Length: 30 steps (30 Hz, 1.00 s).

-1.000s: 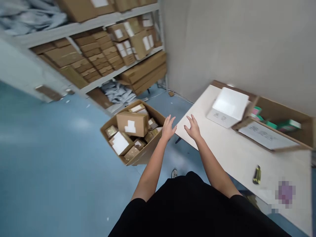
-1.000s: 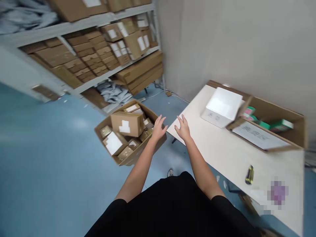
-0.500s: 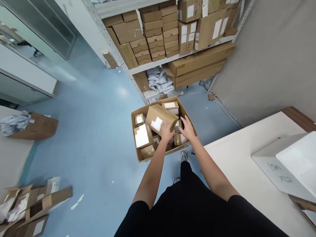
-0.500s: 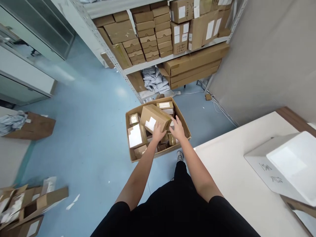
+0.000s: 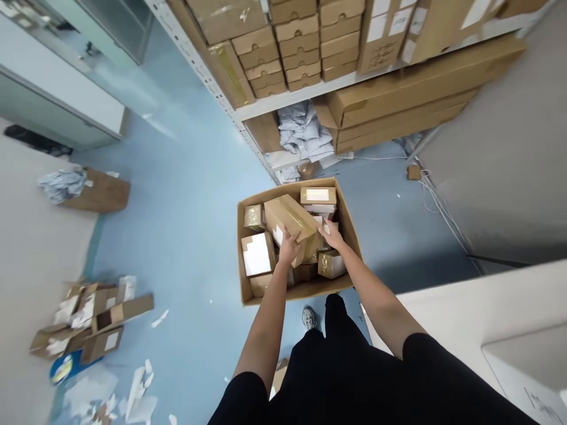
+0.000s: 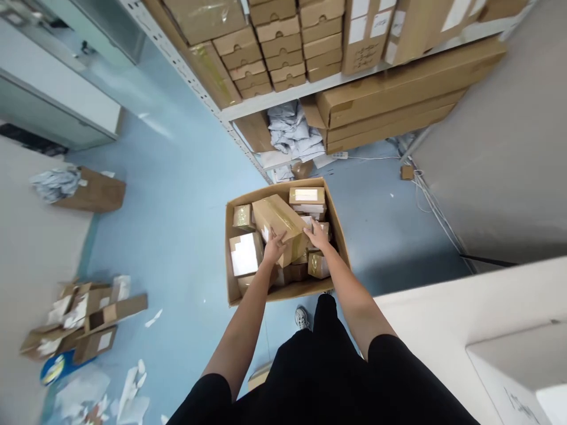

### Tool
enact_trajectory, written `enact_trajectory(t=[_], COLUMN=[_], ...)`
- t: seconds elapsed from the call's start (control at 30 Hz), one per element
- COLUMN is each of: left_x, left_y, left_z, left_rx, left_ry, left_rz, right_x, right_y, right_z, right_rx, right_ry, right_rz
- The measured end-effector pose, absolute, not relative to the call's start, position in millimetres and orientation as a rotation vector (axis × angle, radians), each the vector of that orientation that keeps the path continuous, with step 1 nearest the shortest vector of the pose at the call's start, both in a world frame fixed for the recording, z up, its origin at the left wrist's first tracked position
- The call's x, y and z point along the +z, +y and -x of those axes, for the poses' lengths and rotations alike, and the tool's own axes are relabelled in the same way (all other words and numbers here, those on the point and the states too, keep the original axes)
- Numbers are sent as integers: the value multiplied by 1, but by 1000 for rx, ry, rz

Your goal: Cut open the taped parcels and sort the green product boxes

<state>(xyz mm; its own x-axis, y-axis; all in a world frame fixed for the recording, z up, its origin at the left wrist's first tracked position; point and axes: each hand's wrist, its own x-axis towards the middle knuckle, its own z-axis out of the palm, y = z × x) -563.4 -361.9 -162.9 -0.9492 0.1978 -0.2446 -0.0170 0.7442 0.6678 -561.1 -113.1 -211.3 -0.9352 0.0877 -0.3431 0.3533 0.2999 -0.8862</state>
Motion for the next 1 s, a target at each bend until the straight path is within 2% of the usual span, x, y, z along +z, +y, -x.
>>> enact_trajectory(t=[0.17,0.33,0.57,0.73,1.0], left_x=[-172,-168,-103,-37,24], left_y=[-405,-421,-432,-432,-365], left_z=[549,543,542,533,505], left_rx=[1317,1483,1594,1459,1280], left_ry=[2514,2504,2549,2674,2560], left_rz=[102,164,-71,-314,-850], right_x=[-234,-212,-125,-50,19], right_y=[-181,-202,-203,-198,-156], right_z=[578,559,550,516,396], right_rx=[-1844,-1767,-1645,-1644,-1546], right_ry=[2155,2286,2586,2824,3157], right_rz=[-305,-162,-65,-53,-523])
